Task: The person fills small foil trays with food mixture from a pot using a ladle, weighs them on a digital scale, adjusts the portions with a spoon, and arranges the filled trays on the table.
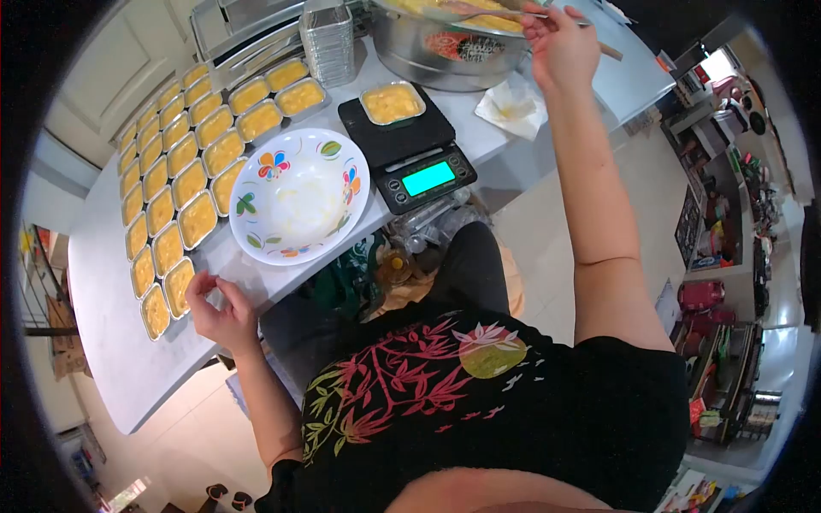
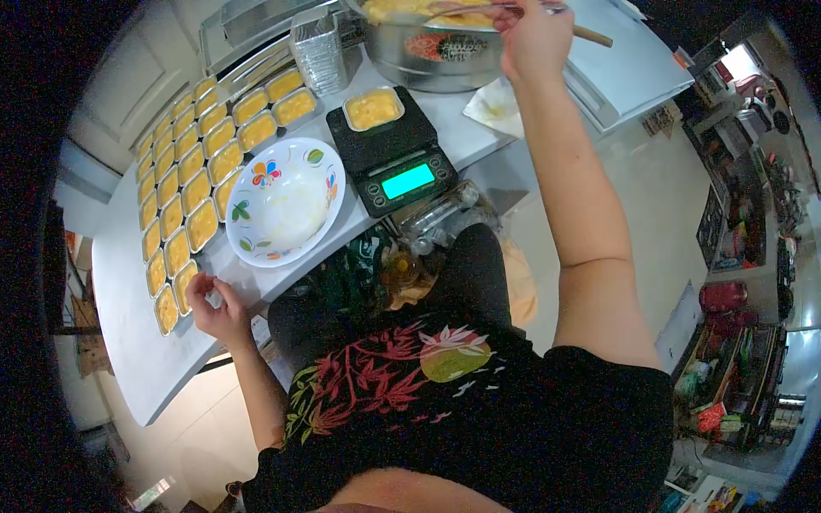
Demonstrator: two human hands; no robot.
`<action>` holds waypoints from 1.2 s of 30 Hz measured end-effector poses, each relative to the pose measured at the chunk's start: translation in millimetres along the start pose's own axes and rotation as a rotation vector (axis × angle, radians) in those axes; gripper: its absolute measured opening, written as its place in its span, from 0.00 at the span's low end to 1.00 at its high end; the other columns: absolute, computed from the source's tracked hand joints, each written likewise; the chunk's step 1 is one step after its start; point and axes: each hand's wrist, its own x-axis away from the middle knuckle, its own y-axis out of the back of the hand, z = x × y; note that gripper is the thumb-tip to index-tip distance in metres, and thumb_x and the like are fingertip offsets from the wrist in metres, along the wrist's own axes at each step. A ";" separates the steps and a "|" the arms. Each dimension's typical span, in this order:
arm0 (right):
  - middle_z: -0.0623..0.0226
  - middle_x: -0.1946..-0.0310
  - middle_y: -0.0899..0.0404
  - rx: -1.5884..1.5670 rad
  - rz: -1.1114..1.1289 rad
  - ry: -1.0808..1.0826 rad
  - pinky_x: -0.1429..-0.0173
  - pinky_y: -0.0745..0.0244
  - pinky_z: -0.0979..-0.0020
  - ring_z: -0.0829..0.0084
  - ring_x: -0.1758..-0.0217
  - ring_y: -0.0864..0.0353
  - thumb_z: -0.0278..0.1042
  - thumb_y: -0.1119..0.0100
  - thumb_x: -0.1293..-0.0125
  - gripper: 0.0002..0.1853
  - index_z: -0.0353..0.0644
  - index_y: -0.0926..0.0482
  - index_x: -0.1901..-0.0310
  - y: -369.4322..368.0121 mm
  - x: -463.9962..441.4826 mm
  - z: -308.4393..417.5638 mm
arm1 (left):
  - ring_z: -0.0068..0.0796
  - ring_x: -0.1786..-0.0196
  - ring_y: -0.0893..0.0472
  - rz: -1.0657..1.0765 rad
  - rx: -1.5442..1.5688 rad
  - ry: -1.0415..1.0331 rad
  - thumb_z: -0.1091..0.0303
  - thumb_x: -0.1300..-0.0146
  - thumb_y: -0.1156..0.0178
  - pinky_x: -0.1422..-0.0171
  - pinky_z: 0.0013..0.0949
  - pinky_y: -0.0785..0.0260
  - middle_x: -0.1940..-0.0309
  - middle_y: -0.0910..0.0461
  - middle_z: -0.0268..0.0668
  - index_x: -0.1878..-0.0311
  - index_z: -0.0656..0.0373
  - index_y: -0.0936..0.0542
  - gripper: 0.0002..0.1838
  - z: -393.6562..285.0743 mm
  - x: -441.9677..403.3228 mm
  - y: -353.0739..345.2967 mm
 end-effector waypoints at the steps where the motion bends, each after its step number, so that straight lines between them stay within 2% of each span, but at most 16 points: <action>1: 0.54 0.71 0.25 0.010 0.005 0.044 0.73 0.28 0.74 0.70 0.76 0.25 0.21 0.54 0.36 0.13 0.40 0.41 0.51 -1.9 -8.7 3.6 | 0.31 0.69 0.23 0.000 0.001 -0.002 0.80 0.46 0.43 0.60 0.29 0.30 0.72 0.23 0.39 0.58 0.67 0.24 0.11 0.0 -0.2 0.2; 3: 0.54 0.70 0.25 0.034 0.013 0.127 0.73 0.28 0.74 0.70 0.76 0.25 0.22 0.55 0.35 0.15 0.40 0.44 0.50 -3.1 -29.3 8.8 | 0.31 0.69 0.23 0.002 0.000 0.003 0.80 0.46 0.43 0.60 0.29 0.30 0.72 0.23 0.40 0.58 0.66 0.24 0.11 -0.9 0.1 0.5; 4: 0.54 0.69 0.24 0.079 -0.002 0.187 0.73 0.28 0.73 0.70 0.77 0.25 0.22 0.56 0.34 0.12 0.40 0.41 0.51 -7.8 -34.9 8.3 | 0.31 0.69 0.23 0.003 -0.003 0.007 0.80 0.46 0.43 0.60 0.30 0.30 0.72 0.23 0.40 0.58 0.66 0.24 0.11 -1.5 -0.3 0.9; 7: 0.56 0.70 0.22 0.515 0.137 0.361 0.71 0.27 0.72 0.71 0.75 0.23 0.24 0.54 0.34 0.08 0.40 0.36 0.54 -14.3 -42.2 -0.3 | 0.30 0.68 0.23 0.022 -0.004 0.030 0.80 0.45 0.44 0.59 0.29 0.30 0.69 0.22 0.40 0.57 0.67 0.25 0.11 0.9 2.1 1.5; 8: 0.56 0.71 0.21 0.881 0.198 0.431 0.67 0.25 0.67 0.64 0.72 0.20 0.25 0.53 0.34 0.04 0.38 0.31 0.60 -11.5 -37.1 -1.9 | 0.29 0.67 0.23 0.032 -0.006 0.039 0.80 0.44 0.44 0.58 0.28 0.30 0.68 0.22 0.40 0.56 0.67 0.25 0.11 1.8 2.7 1.7; 11: 0.53 0.72 0.21 1.124 0.430 0.625 0.62 0.24 0.62 0.54 0.66 0.19 0.25 0.52 0.36 0.04 0.38 0.28 0.61 -15.1 -19.1 -0.4 | 0.29 0.67 0.24 0.026 -0.018 0.030 0.80 0.44 0.44 0.58 0.28 0.30 0.69 0.22 0.40 0.57 0.67 0.25 0.11 1.4 2.4 1.7; 12: 0.51 0.70 0.21 1.164 0.489 0.606 0.59 0.25 0.59 0.48 0.63 0.20 0.25 0.51 0.38 0.06 0.38 0.28 0.60 -14.6 -17.8 2.2 | 0.29 0.67 0.24 0.023 -0.015 0.033 0.80 0.44 0.44 0.58 0.28 0.30 0.69 0.22 0.40 0.57 0.67 0.25 0.11 1.3 2.5 1.5; 15: 0.51 0.69 0.21 1.094 0.563 0.703 0.58 0.25 0.60 0.49 0.62 0.20 0.24 0.50 0.40 0.07 0.39 0.27 0.59 -15.0 -16.5 1.7 | 0.29 0.67 0.23 0.023 -0.005 0.040 0.80 0.44 0.44 0.58 0.28 0.30 0.69 0.22 0.40 0.57 0.68 0.24 0.11 1.3 3.1 1.3; 18: 0.52 0.71 0.21 1.093 0.539 0.733 0.60 0.25 0.59 0.49 0.64 0.20 0.24 0.51 0.38 0.06 0.39 0.28 0.59 -14.8 -14.6 1.9 | 0.29 0.67 0.23 0.025 0.006 0.039 0.80 0.44 0.44 0.58 0.28 0.30 0.68 0.22 0.40 0.57 0.68 0.24 0.10 2.9 3.4 1.0; 21: 0.54 0.74 0.20 1.189 0.408 0.614 0.63 0.25 0.62 0.54 0.69 0.18 0.25 0.51 0.36 0.04 0.37 0.29 0.60 -15.4 -12.6 4.8 | 0.29 0.67 0.24 0.022 0.005 0.036 0.80 0.45 0.44 0.58 0.28 0.30 0.69 0.22 0.40 0.57 0.67 0.25 0.10 1.9 3.2 1.2; 24: 0.56 0.76 0.20 0.970 0.283 0.676 0.66 0.24 0.65 0.61 0.72 0.17 0.27 0.51 0.35 0.04 0.37 0.30 0.61 -8.9 -22.5 -3.1 | 0.30 0.68 0.23 0.014 0.014 0.031 0.80 0.45 0.44 0.59 0.29 0.30 0.70 0.23 0.40 0.58 0.67 0.25 0.10 -0.4 1.9 0.8; 27: 0.57 0.76 0.20 0.990 0.285 0.665 0.67 0.24 0.68 0.67 0.72 0.17 0.27 0.51 0.34 0.04 0.36 0.31 0.61 -4.1 -29.6 -5.7 | 0.31 0.70 0.23 0.008 0.006 0.020 0.80 0.47 0.44 0.61 0.30 0.30 0.73 0.23 0.40 0.59 0.66 0.25 0.10 -3.7 -0.8 0.9; 30: 0.59 0.75 0.21 0.937 0.191 0.680 0.68 0.25 0.70 0.69 0.73 0.18 0.26 0.51 0.34 0.04 0.36 0.33 0.61 -2.4 -34.2 -4.2 | 0.31 0.70 0.23 0.002 0.010 0.014 0.81 0.47 0.44 0.62 0.30 0.29 0.73 0.23 0.40 0.59 0.66 0.25 0.10 -3.7 -0.5 0.7; 34: 0.62 0.73 0.23 0.458 -0.025 0.441 0.71 0.27 0.75 0.76 0.75 0.22 0.24 0.52 0.35 0.04 0.37 0.35 0.61 -3.2 -40.3 1.8 | 0.31 0.71 0.23 -0.002 0.014 0.010 0.80 0.47 0.44 0.62 0.30 0.29 0.73 0.23 0.40 0.59 0.65 0.25 0.10 -4.4 -1.0 1.4; 36: 0.50 0.68 0.23 0.315 -0.002 0.327 0.65 0.25 0.69 0.66 0.71 0.20 0.23 0.51 0.35 0.10 0.38 0.40 0.56 9.2 -41.1 16.1 | 0.31 0.71 0.23 -0.004 0.019 0.013 0.80 0.47 0.44 0.62 0.30 0.29 0.73 0.23 0.40 0.59 0.65 0.25 0.10 -4.8 -1.2 0.2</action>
